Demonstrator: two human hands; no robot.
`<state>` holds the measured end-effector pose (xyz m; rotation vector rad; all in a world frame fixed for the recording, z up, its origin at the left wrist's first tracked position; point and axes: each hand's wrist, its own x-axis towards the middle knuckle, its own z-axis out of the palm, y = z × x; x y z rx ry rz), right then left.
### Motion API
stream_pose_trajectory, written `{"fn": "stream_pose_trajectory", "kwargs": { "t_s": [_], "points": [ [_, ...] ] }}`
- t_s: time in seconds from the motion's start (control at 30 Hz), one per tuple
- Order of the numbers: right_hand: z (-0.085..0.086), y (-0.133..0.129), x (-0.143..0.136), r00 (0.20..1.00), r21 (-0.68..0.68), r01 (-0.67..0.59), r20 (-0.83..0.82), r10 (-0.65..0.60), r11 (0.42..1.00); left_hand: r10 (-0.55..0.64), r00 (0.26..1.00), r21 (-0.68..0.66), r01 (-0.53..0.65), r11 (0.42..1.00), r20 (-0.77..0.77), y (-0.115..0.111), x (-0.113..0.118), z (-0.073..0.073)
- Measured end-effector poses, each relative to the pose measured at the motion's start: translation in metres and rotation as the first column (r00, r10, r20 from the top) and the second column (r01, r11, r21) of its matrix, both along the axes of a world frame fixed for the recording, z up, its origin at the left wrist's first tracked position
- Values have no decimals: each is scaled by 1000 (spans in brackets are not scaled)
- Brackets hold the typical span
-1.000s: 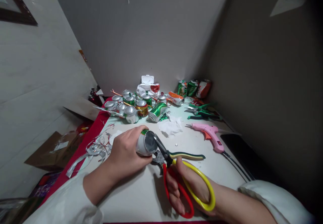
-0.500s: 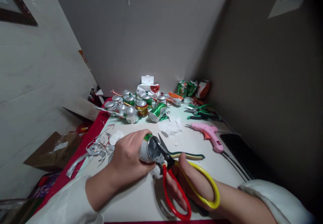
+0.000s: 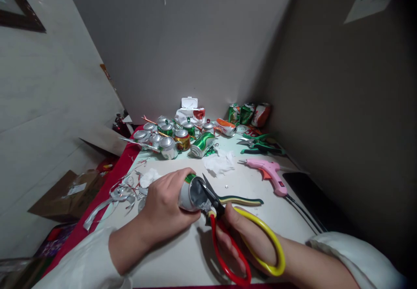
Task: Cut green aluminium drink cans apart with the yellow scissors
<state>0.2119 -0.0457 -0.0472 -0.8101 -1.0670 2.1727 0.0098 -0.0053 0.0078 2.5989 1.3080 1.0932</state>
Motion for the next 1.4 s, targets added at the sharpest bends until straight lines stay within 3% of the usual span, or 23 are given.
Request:
{"fn": "stream_pose_trajectory", "kwargs": {
  "t_s": [0.27, 0.5, 0.7, 0.83, 0.93, 1.07, 1.2, 1.4],
  "points": [
    [-4, -1, 6, 1000, 36, -29, 9, 29, 999, -25, 999, 1, 25, 1000, 19, -1, -2, -2],
    [12, 8, 20, 992, 57, -122, 41, 120, 991, -83, 997, 32, 82, 996, 6, 1, -5, -1],
    [15, 17, 30, 932, -79, -353, -122, 342, 932, -113, 993, 16, 114, 993, -28, 4, -8, 1],
    [10, 9, 21, 964, -54, -262, -59, 258, 964, -112, 993, 22, 113, 993, -43, 7, -8, 1],
    [15, 2, 14, 978, 57, -207, 23, 206, 977, -101, 994, 57, 104, 993, -49, 7, -8, 0],
    [27, 1, 11, 976, 214, -218, 73, 206, 952, -105, 992, 98, 111, 989, -66, 6, -7, 0],
    [28, 5, 13, 973, 319, -211, 154, 169, 924, -96, 993, 114, 104, 988, -69, 5, -8, 0],
    [24, 6, 18, 972, 236, -173, 199, 127, 956, -70, 996, 90, 74, 993, -47, 4, -7, 1]
  ]
}}
